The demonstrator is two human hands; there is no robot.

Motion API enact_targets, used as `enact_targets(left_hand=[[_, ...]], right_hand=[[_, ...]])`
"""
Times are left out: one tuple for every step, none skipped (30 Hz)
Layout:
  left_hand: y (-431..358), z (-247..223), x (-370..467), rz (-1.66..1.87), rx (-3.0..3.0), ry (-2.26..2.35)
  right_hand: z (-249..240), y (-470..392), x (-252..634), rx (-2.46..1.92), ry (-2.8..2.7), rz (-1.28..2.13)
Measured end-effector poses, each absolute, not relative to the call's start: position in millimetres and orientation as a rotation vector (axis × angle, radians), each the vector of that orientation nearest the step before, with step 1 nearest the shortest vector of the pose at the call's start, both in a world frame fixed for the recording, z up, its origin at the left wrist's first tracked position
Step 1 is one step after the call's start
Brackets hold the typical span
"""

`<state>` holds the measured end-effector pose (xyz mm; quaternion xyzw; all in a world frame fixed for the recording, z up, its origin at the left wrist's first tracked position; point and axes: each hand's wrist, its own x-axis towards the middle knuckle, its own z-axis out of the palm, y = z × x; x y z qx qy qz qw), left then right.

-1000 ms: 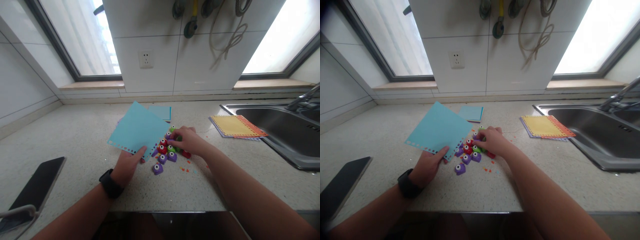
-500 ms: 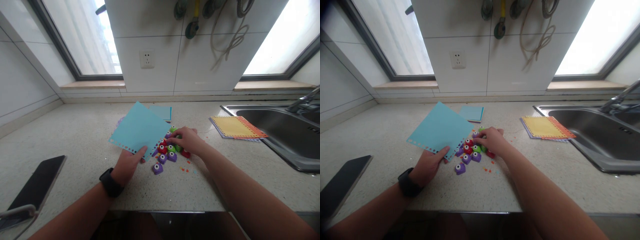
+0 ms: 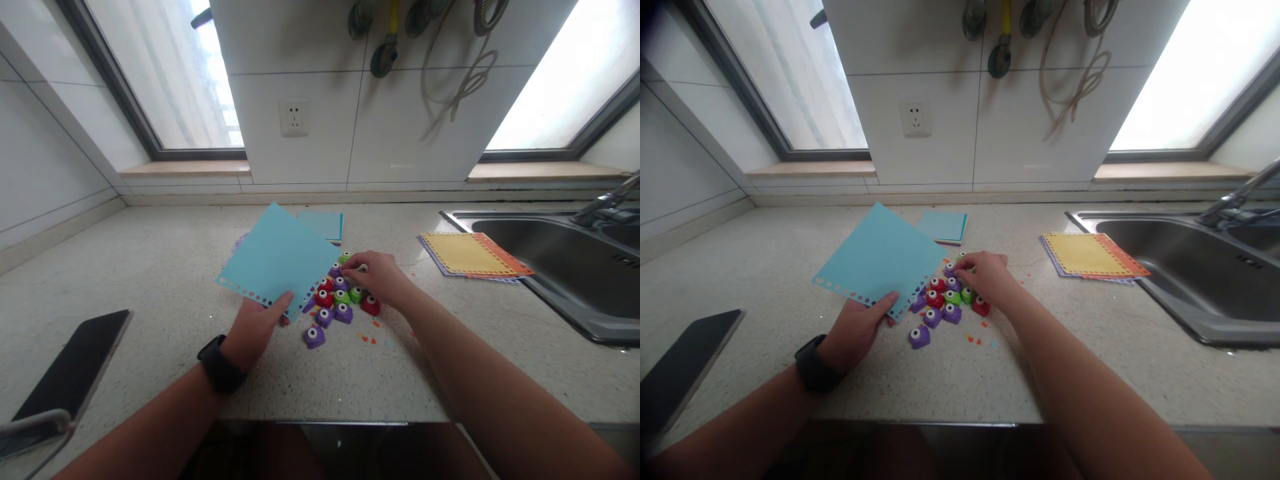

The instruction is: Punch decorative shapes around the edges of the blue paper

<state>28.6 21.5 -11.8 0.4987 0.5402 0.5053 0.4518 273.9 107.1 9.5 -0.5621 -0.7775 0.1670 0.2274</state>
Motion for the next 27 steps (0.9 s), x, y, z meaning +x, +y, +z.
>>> enact_targets(left_hand=[[21, -11, 29, 1.245, 1.237, 1.335], [21, -11, 29, 1.240, 1.244, 1.335], [21, -10, 29, 1.237, 1.249, 1.335], [21, -9, 29, 1.236, 1.253, 1.334], [21, -9, 29, 1.236, 1.254, 1.332], [21, -8, 29, 1.238, 1.252, 1.329], [21, -8, 29, 1.242, 1.247, 1.327], [21, -8, 29, 1.248, 1.239, 1.322], [21, -9, 29, 1.257, 1.229, 1.317], [21, -9, 29, 1.264, 1.220, 1.314], [21, -8, 29, 1.269, 1.214, 1.318], [21, -7, 29, 1.264, 1.215, 1.325], [21, -5, 30, 1.255, 1.219, 1.334], [21, -2, 30, 1.243, 1.227, 1.346], [20, 1, 30, 1.232, 1.234, 1.351], [19, 4, 31, 1.232, 1.232, 1.355], [19, 8, 32, 1.238, 1.228, 1.361], [18, 10, 32, 1.246, 1.224, 1.367], [18, 12, 33, 1.253, 1.221, 1.373], [17, 13, 33, 1.259, 1.221, 1.379], [17, 12, 33, 1.258, 1.226, 1.382], [18, 11, 33, 1.256, 1.234, 1.383], [18, 8, 32, 1.253, 1.245, 1.385], [19, 5, 31, 1.245, 1.259, 1.385], [19, 1, 30, 1.252, 1.267, 1.391], [20, -2, 29, 1.257, 1.274, 1.398], [20, -5, 28, 1.244, 1.278, 1.398]], right_hand=[[9, 107, 274, -1.539, -2.138, 0.460], [8, 108, 275, -1.527, -2.135, 0.458], [7, 108, 275, -1.512, -2.133, 0.454], [6, 108, 276, -1.498, -2.131, 0.454], [6, 108, 276, -1.486, -2.129, 0.458], [6, 108, 276, -1.476, -2.127, 0.469], [6, 107, 276, -1.469, -2.124, 0.481], [7, 107, 276, -1.470, -2.118, 0.489], [8, 106, 276, -1.475, -2.113, 0.490], [8, 106, 275, -1.480, -2.108, 0.484], [9, 105, 275, -1.486, -2.105, 0.473], [10, 105, 275, -1.491, -2.099, 0.463], [10, 104, 275, -1.493, -2.092, 0.455], [10, 104, 275, -1.486, -2.082, 0.446], [10, 104, 275, -1.475, -2.069, 0.439], [10, 104, 275, -1.459, -2.054, 0.435], [10, 104, 275, -1.440, -2.038, 0.433], [11, 103, 275, -1.421, -2.023, 0.437], [11, 103, 276, -1.405, -2.010, 0.445], [11, 103, 276, -1.391, -1.996, 0.457], [12, 102, 276, -1.377, -1.982, 0.470], [13, 102, 276, -1.357, -1.968, 0.487], [14, 100, 276, -1.323, -1.961, 0.517], [16, 98, 275, -1.275, -1.961, 0.561], [17, 96, 274, -1.214, -1.966, 0.617], [18, 93, 272, -1.144, -1.973, 0.683], [19, 90, 269, -1.074, -1.982, 0.750]])
